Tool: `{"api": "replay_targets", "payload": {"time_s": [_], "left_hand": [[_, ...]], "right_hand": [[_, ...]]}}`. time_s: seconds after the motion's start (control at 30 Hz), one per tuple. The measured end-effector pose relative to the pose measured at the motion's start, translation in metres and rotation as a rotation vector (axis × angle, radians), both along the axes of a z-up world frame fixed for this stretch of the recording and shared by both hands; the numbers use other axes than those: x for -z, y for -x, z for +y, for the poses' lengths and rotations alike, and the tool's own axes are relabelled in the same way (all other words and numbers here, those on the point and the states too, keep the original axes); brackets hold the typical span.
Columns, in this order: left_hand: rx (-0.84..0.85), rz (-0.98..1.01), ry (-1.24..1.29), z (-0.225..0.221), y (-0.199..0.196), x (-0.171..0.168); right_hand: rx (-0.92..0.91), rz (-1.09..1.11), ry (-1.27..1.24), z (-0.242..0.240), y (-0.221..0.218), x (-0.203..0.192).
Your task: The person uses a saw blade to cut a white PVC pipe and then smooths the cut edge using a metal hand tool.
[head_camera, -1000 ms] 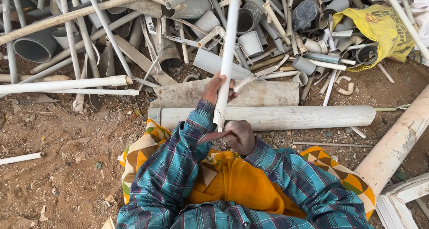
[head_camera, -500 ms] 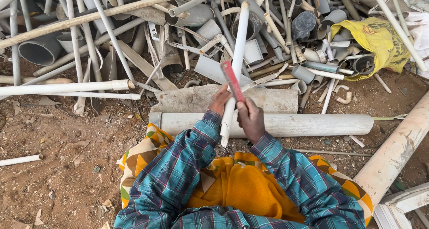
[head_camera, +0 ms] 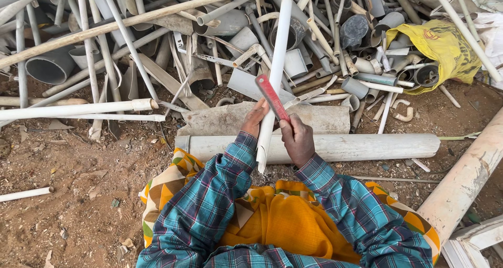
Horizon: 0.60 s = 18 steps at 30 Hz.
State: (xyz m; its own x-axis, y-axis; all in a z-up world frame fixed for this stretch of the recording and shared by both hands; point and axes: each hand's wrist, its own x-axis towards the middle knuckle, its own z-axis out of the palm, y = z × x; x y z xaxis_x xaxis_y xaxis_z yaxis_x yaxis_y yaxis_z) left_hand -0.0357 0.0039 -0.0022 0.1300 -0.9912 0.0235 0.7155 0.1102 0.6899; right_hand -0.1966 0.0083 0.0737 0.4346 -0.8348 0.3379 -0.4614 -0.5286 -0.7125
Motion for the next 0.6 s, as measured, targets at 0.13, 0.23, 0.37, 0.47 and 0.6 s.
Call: {"api": "replay_targets", "payload": {"time_s": [0.13, 0.23, 0.37, 0.47, 0.6], "left_hand": [[-0.029, 0.195, -0.158, 0.002, -0.015, -0.02], [0.013, 0.265, -0.165, 0.009, -0.02, -0.023], [0.084, 0.009, 0.134, -0.003, -0.008, -0.004], [0.062, 0.152, -0.058, -0.024, -0.008, 0.022], [0.0, 0.276, -0.206, -0.034, -0.015, 0.041]], "right_hand": [[-0.317, 0.028, 0.189, 0.035, -0.004, 0.017], [-0.447, 0.012, 0.326, 0.054, -0.007, 0.013], [-0.203, -0.036, 0.101, 0.02, -0.014, 0.013], [-0.091, 0.028, 0.025, 0.001, -0.004, 0.018], [-0.384, 0.002, 0.244, 0.035, -0.004, 0.028]]}}
